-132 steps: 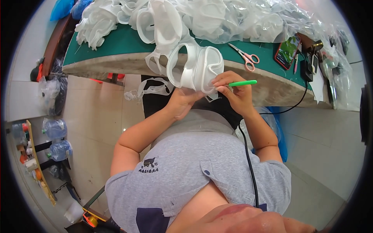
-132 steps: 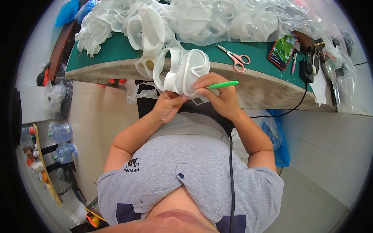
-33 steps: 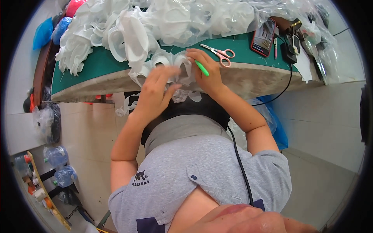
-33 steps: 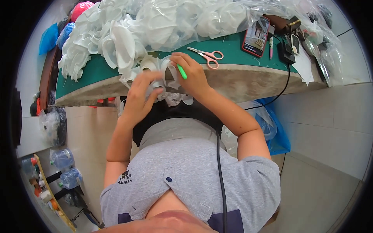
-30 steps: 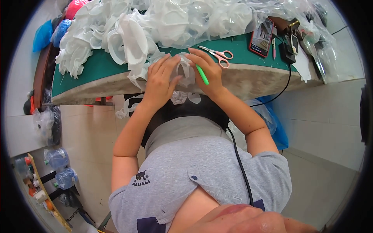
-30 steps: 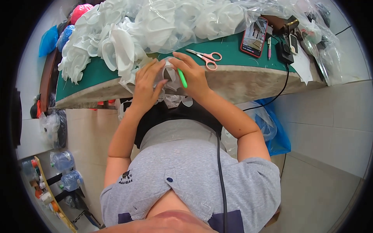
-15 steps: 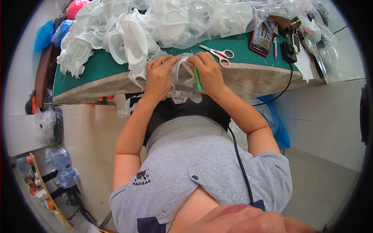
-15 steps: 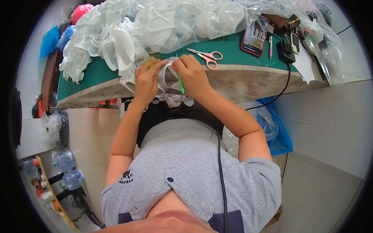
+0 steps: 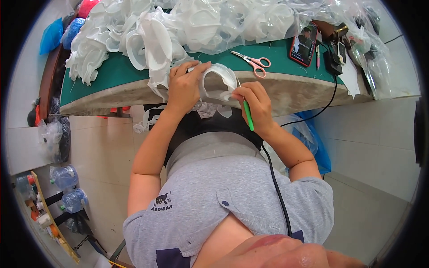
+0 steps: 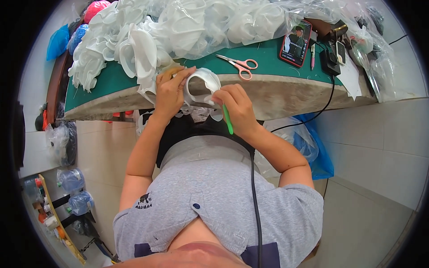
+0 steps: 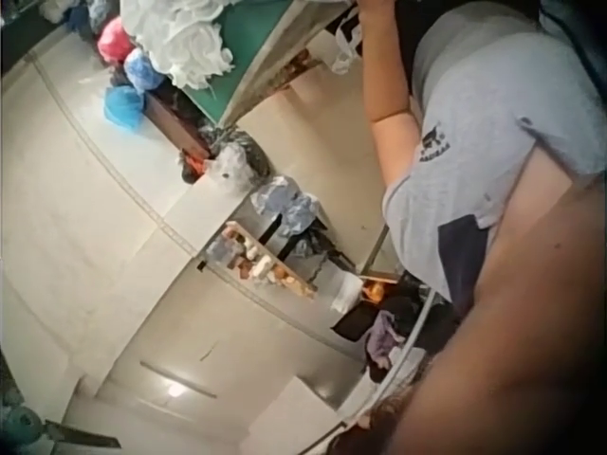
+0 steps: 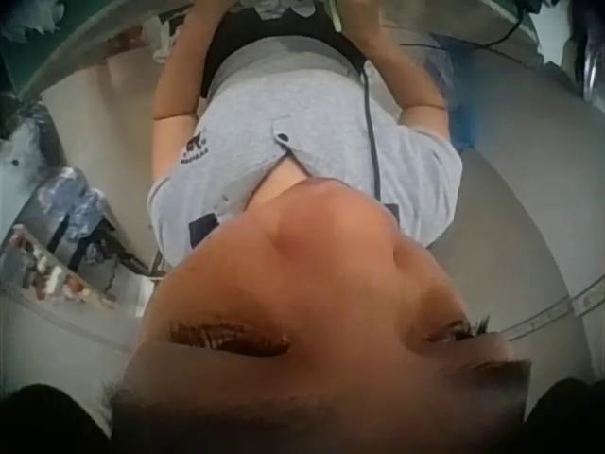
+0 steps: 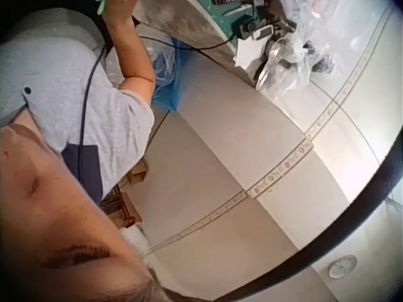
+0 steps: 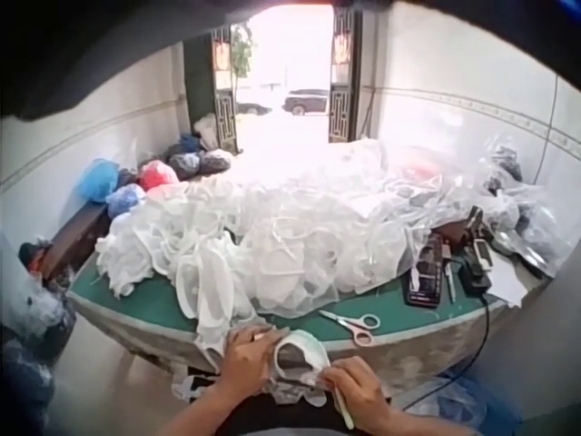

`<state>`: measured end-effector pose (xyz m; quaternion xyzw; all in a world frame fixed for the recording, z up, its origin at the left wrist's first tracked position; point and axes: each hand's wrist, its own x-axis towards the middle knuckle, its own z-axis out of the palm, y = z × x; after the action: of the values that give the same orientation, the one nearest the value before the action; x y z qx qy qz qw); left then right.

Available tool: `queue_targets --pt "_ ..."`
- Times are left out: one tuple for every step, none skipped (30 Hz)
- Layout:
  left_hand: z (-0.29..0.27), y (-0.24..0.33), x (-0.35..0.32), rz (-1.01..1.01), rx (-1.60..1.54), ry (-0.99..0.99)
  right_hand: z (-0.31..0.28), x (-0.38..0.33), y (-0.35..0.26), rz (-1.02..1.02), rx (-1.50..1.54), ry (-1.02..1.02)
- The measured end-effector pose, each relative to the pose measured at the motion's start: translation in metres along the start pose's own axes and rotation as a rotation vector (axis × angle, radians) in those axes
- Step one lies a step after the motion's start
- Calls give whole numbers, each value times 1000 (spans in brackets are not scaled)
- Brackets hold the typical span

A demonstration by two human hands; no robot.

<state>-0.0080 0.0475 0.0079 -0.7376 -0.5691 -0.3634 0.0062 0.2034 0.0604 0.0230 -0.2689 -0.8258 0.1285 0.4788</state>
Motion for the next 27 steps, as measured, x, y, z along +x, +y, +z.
queue_targets --pt "0 0 0 18 -9 19 2 -1 6 1 -20 1" --pt "-2 0 1 38 -16 38 4 -1 11 2 -39 4" --pt "-4 1 2 38 -14 38 6 0 12 1 -37 4" --pt "-7 4 3 36 -28 16 7 1 14 30 -24 33" --pt "-9 7 4 34 -44 -5 9 2 15 58 -12 61" --pt "-9 10 5 34 -42 -5 9 4 15 57 -11 62" --pt "-8 13 7 8 -53 -6 9 7 14 21 -2 61" --pt "-8 15 8 -17 -65 -8 8 9 13 -15 5 60" --pt "-8 16 10 -17 -65 -9 8 13 10 -14 5 60" --pt "-8 16 12 2 47 8 7 18 5 -75 20 44" --pt "-9 17 16 23 157 23 8 22 1 -135 33 28" --pt "-12 17 20 25 155 22 10 25 0 -169 39 50" --pt "-18 16 24 69 141 -53 7 29 -1 -167 36 51" --pt "-26 15 26 107 129 -127 3 35 -3 -195 24 49" --pt "-33 13 29 105 131 -127 1 39 -4 -224 12 46" --pt "-41 11 31 -104 -76 -287 0 41 -2 -224 15 46" --pt "-49 9 34 -314 -284 -444 0 44 1 -233 4 86" --pt "-59 8 37 -347 -653 -466 1 47 4 -241 -6 126" --pt "-63 8 40 -349 -650 -465 2 49 7 -255 -24 133" --pt "-68 8 41 -493 -980 -483 4 49 5 -256 -18 134" --pt "-71 8 43 -635 -1312 -490 6 50 2 -236 13 130" --pt "-74 5 45 -772 -1268 -544 8 49 0 -216 45 126" --pt "-72 0 46 -777 -1262 -535 10 50 -3 -220 55 127" --pt "-66 -5 45 -742 -1187 -515 12 49 -6 -216 74 118" --pt "-63 -8 44 -708 -1113 -495 14 49 -8 -212 93 109" --pt "-62 -7 45 -722 -1261 -475 13 48 -10 -214 101 109" --pt "-63 -5 45 -728 -1257 -469 11 49 -12 -132 104 112"
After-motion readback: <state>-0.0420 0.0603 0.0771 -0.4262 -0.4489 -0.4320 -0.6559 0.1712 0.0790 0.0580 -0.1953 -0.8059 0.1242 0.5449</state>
